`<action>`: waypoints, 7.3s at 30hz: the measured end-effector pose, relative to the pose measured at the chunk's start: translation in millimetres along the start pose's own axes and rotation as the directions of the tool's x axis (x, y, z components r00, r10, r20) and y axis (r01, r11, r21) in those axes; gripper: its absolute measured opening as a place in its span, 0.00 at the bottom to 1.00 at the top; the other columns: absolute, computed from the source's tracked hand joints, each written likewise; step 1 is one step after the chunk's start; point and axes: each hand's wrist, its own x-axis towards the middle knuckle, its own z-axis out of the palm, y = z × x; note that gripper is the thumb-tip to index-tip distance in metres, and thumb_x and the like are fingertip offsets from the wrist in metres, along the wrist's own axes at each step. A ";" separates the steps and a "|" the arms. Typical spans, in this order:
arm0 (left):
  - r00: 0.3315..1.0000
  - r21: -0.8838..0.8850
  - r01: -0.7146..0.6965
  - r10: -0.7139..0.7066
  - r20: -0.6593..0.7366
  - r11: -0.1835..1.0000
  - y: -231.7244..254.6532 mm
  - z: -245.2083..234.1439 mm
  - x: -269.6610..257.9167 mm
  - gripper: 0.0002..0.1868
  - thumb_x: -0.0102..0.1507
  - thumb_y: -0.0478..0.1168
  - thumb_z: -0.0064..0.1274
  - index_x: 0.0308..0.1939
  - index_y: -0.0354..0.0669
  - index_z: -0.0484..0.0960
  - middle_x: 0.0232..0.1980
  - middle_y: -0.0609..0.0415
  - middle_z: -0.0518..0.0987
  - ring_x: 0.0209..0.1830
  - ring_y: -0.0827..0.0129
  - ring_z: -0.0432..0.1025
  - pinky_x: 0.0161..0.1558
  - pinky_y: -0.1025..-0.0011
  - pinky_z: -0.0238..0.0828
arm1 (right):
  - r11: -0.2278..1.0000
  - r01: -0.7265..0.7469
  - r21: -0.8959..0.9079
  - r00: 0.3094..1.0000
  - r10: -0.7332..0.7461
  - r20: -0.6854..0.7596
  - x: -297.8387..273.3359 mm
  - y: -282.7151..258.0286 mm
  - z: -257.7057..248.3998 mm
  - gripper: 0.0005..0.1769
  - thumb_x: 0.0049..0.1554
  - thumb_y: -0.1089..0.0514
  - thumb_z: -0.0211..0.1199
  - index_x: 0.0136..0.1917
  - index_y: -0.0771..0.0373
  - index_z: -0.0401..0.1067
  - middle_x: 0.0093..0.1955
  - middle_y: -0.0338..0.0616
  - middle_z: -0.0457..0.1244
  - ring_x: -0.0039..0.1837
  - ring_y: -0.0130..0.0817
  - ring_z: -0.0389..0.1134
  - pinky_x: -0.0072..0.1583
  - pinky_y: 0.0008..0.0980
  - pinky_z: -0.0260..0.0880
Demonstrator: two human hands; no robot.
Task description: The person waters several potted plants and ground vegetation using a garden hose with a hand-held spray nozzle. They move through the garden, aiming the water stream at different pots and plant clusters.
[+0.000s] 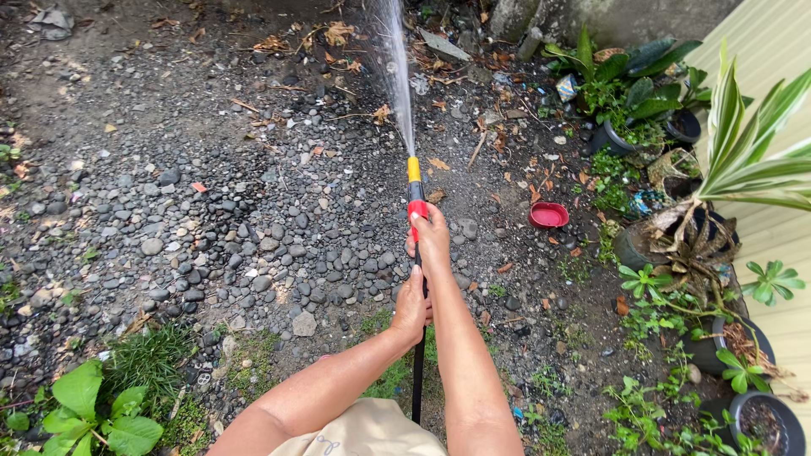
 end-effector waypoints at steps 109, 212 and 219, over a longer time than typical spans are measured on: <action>0.857 0.235 0.269 -0.344 0.384 0.934 -25.4 73.4 5.7 0.26 0.71 0.65 0.34 0.32 0.49 0.69 0.20 0.65 0.62 0.12 0.79 0.53 0.15 0.74 0.44 | 0.992 0.095 -0.088 0.662 -0.129 -0.738 -37.0 -56.7 -127.2 0.22 0.59 0.56 0.63 0.65 0.54 0.63 0.31 0.37 0.57 0.25 0.26 0.57 0.26 0.28 0.54; 0.787 0.301 0.379 -0.476 0.393 0.875 -43.6 129.1 126.9 0.26 0.71 0.66 0.34 0.32 0.51 0.66 0.18 0.65 0.59 0.09 0.77 0.49 0.14 0.72 0.39 | 0.979 0.198 0.049 0.673 -0.100 -0.733 71.9 -39.4 -220.9 0.17 0.61 0.57 0.60 0.62 0.60 0.61 0.32 0.41 0.57 0.25 0.29 0.57 0.25 0.30 0.56; 0.735 0.206 0.515 -0.552 0.394 0.832 -72.7 201.1 214.1 0.27 0.71 0.68 0.35 0.33 0.52 0.67 0.18 0.64 0.58 0.09 0.76 0.49 0.14 0.72 0.41 | 0.997 0.060 0.052 0.659 -0.001 -0.752 156.9 -62.9 -293.9 0.20 0.60 0.56 0.61 0.64 0.58 0.62 0.30 0.38 0.57 0.24 0.28 0.56 0.25 0.29 0.52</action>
